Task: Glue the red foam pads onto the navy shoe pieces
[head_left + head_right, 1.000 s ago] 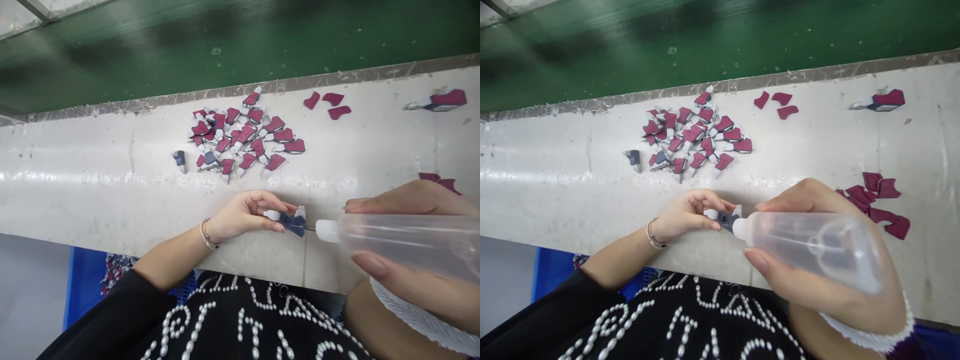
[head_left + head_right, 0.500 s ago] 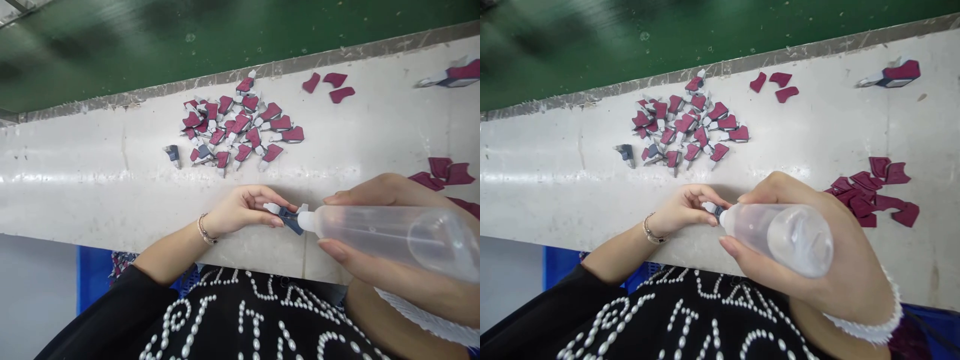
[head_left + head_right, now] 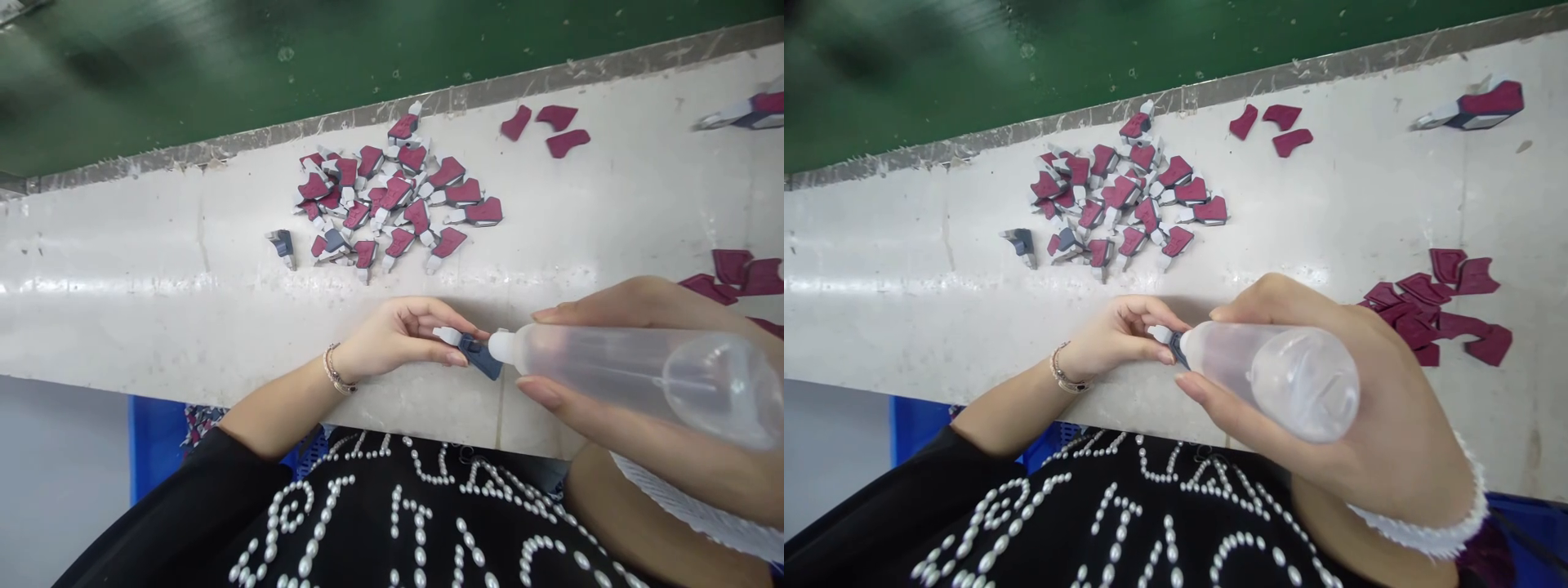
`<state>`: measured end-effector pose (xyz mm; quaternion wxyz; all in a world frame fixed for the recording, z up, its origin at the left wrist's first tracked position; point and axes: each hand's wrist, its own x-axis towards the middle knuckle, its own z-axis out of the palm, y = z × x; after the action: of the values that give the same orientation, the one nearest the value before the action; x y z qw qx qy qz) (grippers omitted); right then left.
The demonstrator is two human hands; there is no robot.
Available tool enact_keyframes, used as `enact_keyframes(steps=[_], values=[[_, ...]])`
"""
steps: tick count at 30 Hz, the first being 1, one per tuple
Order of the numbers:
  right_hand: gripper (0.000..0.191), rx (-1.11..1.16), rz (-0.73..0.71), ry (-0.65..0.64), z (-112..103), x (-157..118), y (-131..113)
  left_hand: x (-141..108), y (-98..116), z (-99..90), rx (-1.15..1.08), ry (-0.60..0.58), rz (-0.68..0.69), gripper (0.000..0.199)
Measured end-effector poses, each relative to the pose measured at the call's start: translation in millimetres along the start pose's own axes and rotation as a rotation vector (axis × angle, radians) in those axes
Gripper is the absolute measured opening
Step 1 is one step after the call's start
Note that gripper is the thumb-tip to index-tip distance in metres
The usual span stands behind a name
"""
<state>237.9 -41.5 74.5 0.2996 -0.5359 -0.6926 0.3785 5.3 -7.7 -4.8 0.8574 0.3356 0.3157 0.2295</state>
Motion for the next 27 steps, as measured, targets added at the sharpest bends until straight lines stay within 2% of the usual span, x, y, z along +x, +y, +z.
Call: enact_keyframes(steps=[4,10,17,27], values=[[0.02,-0.022,0.002,0.034,0,0,0,0,-1,-0.8,0.002,-0.008,-0.003,0.028],[0.022,-0.045,-0.076,-0.029,0,-2,0,0,-4,-2.6,-0.028,-0.044,0.062,0.028],[0.022,-0.027,-0.057,-0.052,-3,-2,3,-1,-3,-2.8,-0.006,-0.014,0.05,0.027],[0.022,-0.046,0.003,-0.067,-13,-8,3,-1,-1,-8.8,0.047,0.01,0.107,0.025]])
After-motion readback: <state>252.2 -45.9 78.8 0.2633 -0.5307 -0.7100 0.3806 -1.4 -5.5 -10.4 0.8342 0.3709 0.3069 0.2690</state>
